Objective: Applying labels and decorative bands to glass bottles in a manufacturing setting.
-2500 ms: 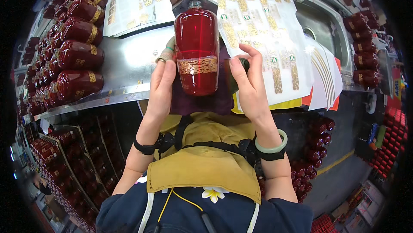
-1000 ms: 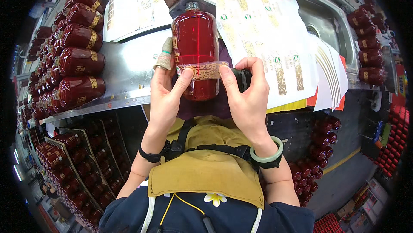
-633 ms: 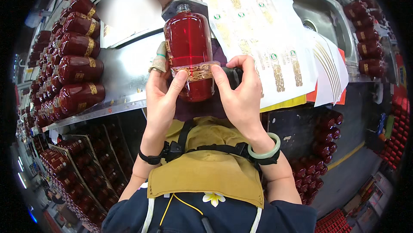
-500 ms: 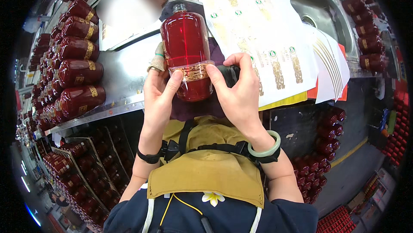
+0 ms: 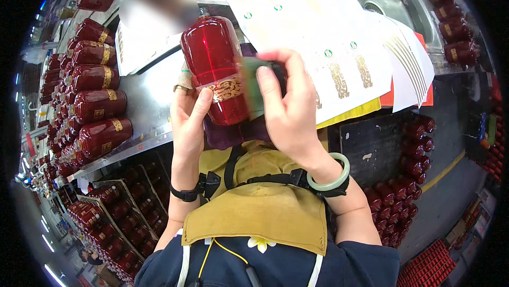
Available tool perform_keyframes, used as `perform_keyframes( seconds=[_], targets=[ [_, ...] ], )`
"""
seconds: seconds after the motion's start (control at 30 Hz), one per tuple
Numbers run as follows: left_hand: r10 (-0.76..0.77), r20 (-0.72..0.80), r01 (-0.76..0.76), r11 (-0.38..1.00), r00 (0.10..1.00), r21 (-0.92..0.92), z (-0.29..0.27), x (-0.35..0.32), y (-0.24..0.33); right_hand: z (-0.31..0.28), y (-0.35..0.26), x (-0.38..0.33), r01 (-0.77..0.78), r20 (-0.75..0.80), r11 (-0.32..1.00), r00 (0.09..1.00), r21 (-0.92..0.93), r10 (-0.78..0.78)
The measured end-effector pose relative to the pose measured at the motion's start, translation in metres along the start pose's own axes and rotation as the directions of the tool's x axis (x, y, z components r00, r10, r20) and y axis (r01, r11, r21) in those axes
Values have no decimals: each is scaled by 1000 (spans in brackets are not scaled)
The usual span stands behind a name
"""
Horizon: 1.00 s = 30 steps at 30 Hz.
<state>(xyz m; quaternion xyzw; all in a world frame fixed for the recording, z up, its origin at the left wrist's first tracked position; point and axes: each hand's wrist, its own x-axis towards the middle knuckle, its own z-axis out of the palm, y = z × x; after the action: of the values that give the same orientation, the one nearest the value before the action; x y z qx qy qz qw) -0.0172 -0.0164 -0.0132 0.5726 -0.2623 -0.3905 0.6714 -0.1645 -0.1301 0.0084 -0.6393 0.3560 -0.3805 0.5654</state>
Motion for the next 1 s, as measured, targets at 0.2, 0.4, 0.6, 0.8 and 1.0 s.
perform_keyframes(
  seconds=[0.2,0.4,0.6,0.8,1.0],
  targets=[
    [-6,-3,6,1000,1000,0,3,0,3,9,3,-1,64,54,978,997,-201,-54],
    [18,1,-18,1000,1000,-5,5,-1,2,2,2,1,12,-4,995,1000,-101,-13],
    [283,-53,-243,892,958,380,-1,-3,-9,-10,25,9,3,-44,973,999,-232,-13],
    [425,392,-436,7,816,900,1,-14,17,-15,19,9,-35,2,996,999,-87,35],
    [267,533,-525,-106,803,845,18,-6,30,-16,29,17,54,0,995,999,-80,-54]
  ],
)
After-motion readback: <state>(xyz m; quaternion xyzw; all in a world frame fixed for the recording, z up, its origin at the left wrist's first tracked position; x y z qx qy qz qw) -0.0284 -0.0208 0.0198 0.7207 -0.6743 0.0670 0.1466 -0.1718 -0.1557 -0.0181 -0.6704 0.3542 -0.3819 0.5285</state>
